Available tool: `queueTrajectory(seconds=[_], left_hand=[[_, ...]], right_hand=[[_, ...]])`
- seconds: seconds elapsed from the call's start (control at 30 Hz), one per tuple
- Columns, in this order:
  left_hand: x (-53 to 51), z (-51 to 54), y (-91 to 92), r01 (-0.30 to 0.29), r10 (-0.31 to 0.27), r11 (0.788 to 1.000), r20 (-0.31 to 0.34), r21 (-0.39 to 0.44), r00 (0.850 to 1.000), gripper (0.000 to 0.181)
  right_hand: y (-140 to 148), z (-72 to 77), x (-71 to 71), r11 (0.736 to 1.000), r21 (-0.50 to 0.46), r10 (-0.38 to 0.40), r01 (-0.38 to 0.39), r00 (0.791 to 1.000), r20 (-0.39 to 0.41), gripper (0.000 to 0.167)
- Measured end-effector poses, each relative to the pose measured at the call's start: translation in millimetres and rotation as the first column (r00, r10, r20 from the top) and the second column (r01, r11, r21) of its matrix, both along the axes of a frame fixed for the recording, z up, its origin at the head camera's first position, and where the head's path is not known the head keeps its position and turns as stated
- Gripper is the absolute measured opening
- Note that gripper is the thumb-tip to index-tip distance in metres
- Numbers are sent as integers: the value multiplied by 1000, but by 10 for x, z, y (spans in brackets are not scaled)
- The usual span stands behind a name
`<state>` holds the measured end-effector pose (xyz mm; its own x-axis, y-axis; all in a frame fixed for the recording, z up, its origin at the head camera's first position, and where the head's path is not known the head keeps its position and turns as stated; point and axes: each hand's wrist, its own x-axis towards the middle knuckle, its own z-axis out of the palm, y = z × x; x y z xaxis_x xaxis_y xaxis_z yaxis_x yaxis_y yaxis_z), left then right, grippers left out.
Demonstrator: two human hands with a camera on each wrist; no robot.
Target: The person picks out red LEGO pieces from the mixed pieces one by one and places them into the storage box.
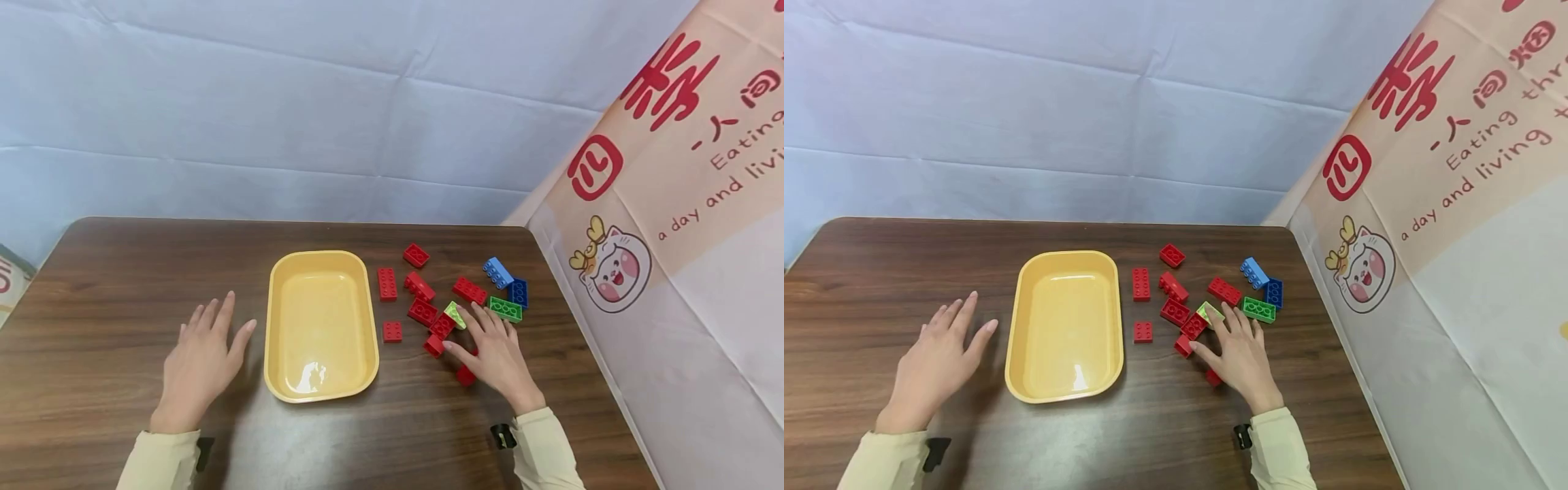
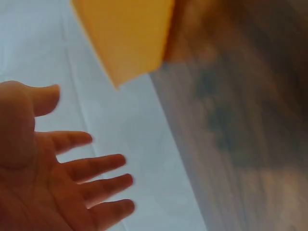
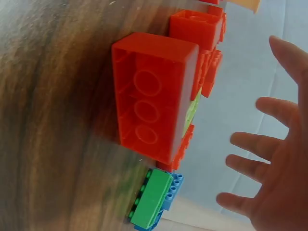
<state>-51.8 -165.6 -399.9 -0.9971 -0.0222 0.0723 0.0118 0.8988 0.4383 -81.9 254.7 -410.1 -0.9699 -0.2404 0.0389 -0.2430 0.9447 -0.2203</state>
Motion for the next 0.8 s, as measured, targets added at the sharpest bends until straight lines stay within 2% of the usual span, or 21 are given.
queueTrajectory(seconds=[0.27,0.43,0.63,0.8], left_hand=[[-69,224,146,-23,13,998,161,61,987,60],[-150,325,240,1,-10,999,206,42,979,47],[-234,358,310,35,-46,998,226,54,973,21],[-277,325,364,34,-45,998,246,49,968,23]], right_hand=[[7,118,50,999,29,14,-15,998,60,65],[4,211,71,999,42,20,-27,986,164,56],[1,268,94,999,34,7,-17,958,288,53],[-4,275,111,1000,25,-5,-3,938,346,50]])
